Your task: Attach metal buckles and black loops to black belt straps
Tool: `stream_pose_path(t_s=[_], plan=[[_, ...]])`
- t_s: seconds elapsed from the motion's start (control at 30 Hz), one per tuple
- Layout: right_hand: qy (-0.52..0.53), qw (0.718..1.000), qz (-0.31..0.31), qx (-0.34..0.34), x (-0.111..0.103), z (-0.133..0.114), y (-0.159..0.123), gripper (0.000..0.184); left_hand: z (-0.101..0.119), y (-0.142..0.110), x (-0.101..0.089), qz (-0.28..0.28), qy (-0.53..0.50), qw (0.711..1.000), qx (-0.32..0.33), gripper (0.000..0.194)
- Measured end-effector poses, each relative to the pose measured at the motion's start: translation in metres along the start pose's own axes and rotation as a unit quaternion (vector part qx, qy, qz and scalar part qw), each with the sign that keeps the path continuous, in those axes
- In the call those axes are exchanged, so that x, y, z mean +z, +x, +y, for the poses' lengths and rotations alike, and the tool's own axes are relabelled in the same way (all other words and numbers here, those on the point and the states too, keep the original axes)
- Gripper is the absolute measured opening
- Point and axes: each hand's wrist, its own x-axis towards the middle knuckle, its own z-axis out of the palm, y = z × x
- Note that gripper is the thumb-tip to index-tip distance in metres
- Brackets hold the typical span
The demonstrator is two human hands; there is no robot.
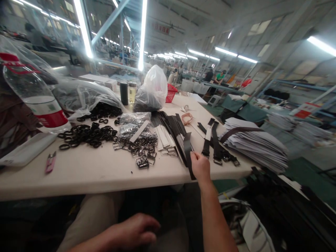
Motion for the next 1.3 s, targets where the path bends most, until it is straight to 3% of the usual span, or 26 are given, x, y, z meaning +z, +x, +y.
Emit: stream_pose_path(t_s=[0.13, 0.23, 0.3, 0.4, 0.47, 0.67, 0.87, 0.97, 1.07, 1.13, 1.2, 1.3], plan=[[0.094, 0.995, 0.020, -0.005, 0.010, 0.002, -0.098, 0.057, 0.027, -0.002, -0.011, 0.033, -0.194, 0.981, -0.006, 0.062], [0.193, 0.981, 0.004, -0.022, 0.018, 0.010, -0.176, 0.048, 0.039, 0.013, -0.010, 0.047, -0.373, 0.927, -0.009, 0.073], [0.221, 0.975, -0.013, -0.034, 0.022, 0.017, -0.219, 0.042, 0.049, 0.029, -0.007, 0.067, -0.465, 0.883, -0.002, 0.068], [0.229, 0.972, -0.023, -0.053, 0.023, 0.031, -0.263, 0.037, 0.069, 0.048, -0.003, 0.118, -0.538, 0.835, 0.001, 0.057], [0.230, 0.971, -0.029, -0.064, 0.022, 0.043, -0.278, 0.036, 0.082, 0.052, -0.003, 0.160, -0.549, 0.820, 0.010, 0.053], [0.230, 0.965, -0.102, -0.074, 0.012, 0.075, -0.282, 0.034, 0.098, 0.027, -0.021, 0.235, -0.499, 0.833, 0.032, 0.048], [0.211, 0.954, -0.196, -0.085, 0.003, 0.089, -0.260, 0.035, 0.083, -0.024, -0.072, 0.391, -0.339, 0.855, 0.022, 0.035], [0.165, 0.965, -0.174, -0.105, 0.011, 0.089, -0.248, 0.031, 0.074, -0.051, -0.083, 0.421, -0.331, 0.845, -0.011, 0.031], [0.132, 0.981, -0.081, -0.119, 0.025, 0.064, -0.238, 0.033, 0.067, -0.067, -0.074, 0.405, -0.382, 0.829, -0.053, 0.033], [0.143, 0.973, -0.037, -0.176, 0.034, 0.032, -0.234, 0.040, 0.065, -0.071, -0.059, 0.388, -0.424, 0.815, -0.078, 0.035], [0.162, 0.953, -0.036, -0.255, 0.042, -0.005, -0.232, 0.045, 0.064, -0.072, -0.044, 0.371, -0.455, 0.804, -0.092, 0.035], [0.186, 0.934, -0.049, -0.302, 0.054, -0.049, -0.231, 0.045, 0.062, -0.071, -0.029, 0.361, -0.482, 0.793, -0.088, 0.035]])
